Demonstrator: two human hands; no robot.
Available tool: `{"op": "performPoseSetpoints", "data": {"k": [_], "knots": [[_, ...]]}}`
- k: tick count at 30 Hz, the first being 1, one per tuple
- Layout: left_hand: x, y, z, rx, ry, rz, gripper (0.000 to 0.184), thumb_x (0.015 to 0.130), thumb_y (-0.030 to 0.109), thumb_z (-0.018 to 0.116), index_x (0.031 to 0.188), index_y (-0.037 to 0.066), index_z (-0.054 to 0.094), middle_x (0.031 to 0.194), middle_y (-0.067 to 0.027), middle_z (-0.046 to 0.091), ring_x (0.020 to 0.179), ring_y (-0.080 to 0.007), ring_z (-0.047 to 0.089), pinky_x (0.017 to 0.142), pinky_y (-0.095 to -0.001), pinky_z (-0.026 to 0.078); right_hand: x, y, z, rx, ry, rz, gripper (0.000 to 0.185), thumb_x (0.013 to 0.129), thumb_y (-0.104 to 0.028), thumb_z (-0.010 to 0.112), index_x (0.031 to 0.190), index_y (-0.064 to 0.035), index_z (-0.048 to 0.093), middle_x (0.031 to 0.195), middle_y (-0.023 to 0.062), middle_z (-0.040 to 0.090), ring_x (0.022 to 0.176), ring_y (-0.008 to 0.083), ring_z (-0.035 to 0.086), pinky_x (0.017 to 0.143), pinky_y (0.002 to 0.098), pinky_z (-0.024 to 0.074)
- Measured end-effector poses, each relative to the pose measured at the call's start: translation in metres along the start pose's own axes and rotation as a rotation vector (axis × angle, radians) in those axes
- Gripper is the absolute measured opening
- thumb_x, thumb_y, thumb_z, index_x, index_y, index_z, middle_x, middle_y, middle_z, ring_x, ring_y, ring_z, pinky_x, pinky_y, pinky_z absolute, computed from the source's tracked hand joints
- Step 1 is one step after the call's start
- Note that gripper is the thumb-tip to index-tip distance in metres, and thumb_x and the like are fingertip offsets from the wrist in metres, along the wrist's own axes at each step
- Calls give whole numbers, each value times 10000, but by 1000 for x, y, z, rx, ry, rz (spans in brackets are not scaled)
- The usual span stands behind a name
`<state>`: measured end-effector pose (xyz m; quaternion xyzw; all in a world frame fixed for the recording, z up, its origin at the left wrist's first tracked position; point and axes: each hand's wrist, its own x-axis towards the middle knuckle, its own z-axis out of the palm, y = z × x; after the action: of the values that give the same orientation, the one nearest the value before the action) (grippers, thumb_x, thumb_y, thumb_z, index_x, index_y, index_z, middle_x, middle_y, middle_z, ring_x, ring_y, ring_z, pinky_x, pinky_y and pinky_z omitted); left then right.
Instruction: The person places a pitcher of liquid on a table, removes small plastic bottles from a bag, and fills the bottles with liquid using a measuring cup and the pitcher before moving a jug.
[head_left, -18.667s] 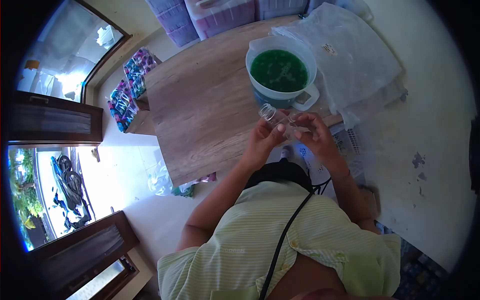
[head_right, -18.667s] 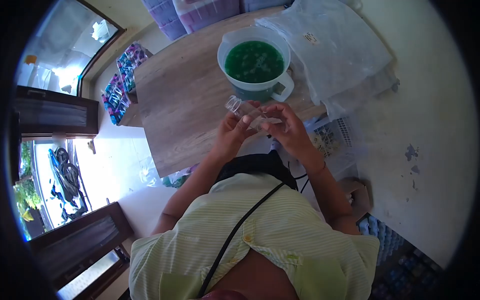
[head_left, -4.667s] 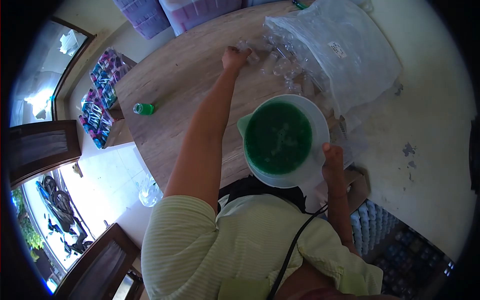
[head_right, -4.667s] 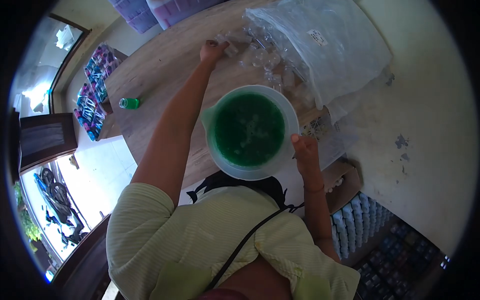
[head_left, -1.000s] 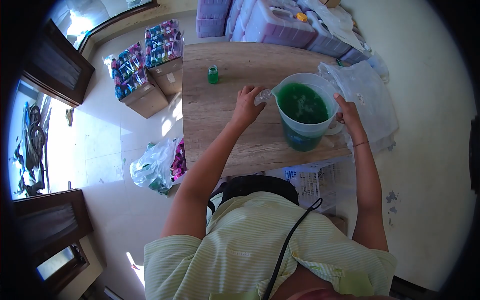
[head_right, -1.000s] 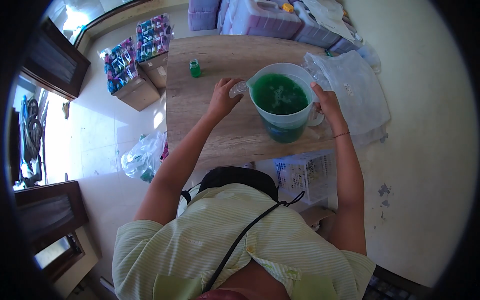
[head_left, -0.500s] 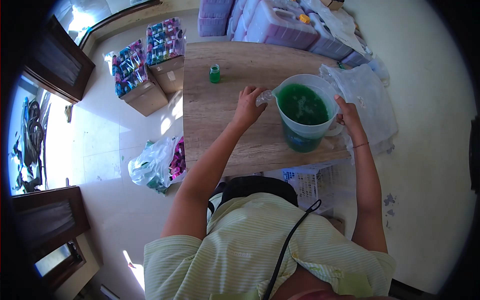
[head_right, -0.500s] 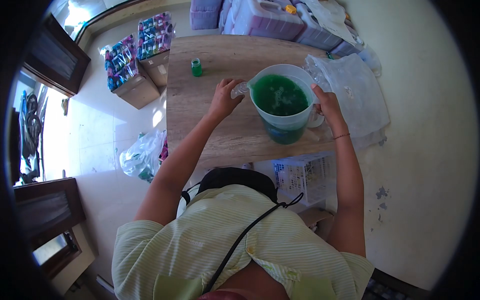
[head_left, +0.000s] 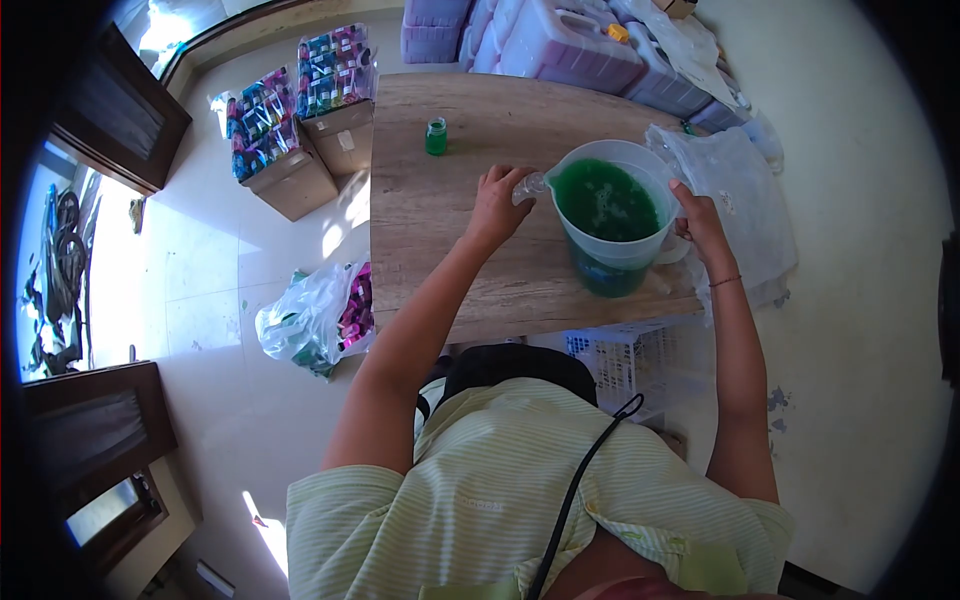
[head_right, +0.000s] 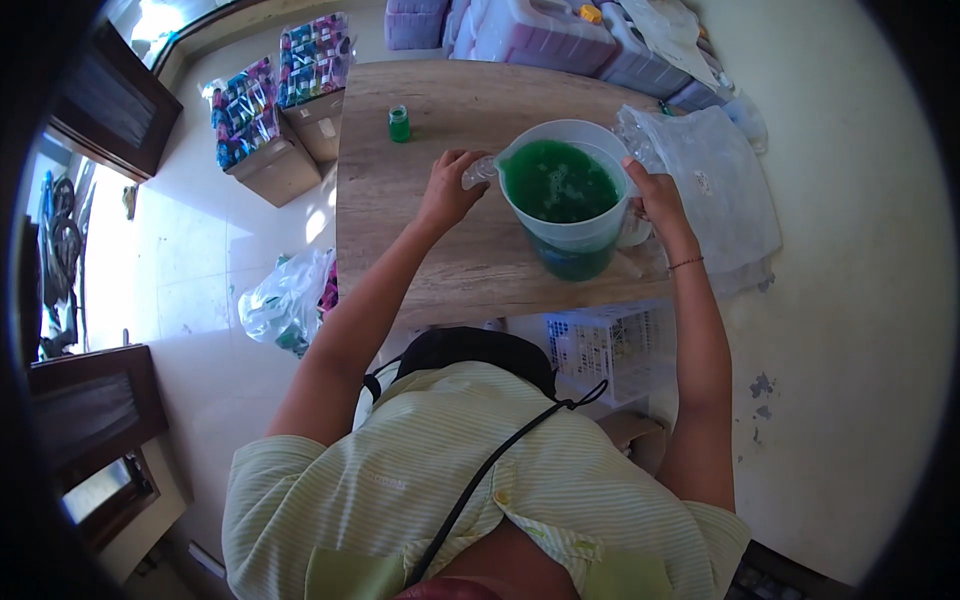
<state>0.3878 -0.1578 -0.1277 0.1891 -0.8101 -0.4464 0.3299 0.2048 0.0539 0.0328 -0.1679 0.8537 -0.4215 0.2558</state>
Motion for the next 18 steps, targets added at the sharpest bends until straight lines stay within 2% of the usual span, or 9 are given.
{"op": "performPoseSetpoints", "data": {"k": [5,18], "knots": [[-2,0,-3,17,-24,-2,487,656,56,694,1119,147,573,1081,-125,527,1042,-337,472,901,-410,399,-1,-3,1,-11,-7,-5,509,765,-507,614,520,-78,490,467,-8,393,382,77,335,385,234,257],[-3,-2,0,-7,12,-2,500,627,40,705,1100,148,582,1040,-132,513,1005,-332,464,886,-405,390,-3,-4,3,-46,-3,-5,514,754,-520,616,516,-82,494,473,-9,401,395,85,361,397,237,290]]}}
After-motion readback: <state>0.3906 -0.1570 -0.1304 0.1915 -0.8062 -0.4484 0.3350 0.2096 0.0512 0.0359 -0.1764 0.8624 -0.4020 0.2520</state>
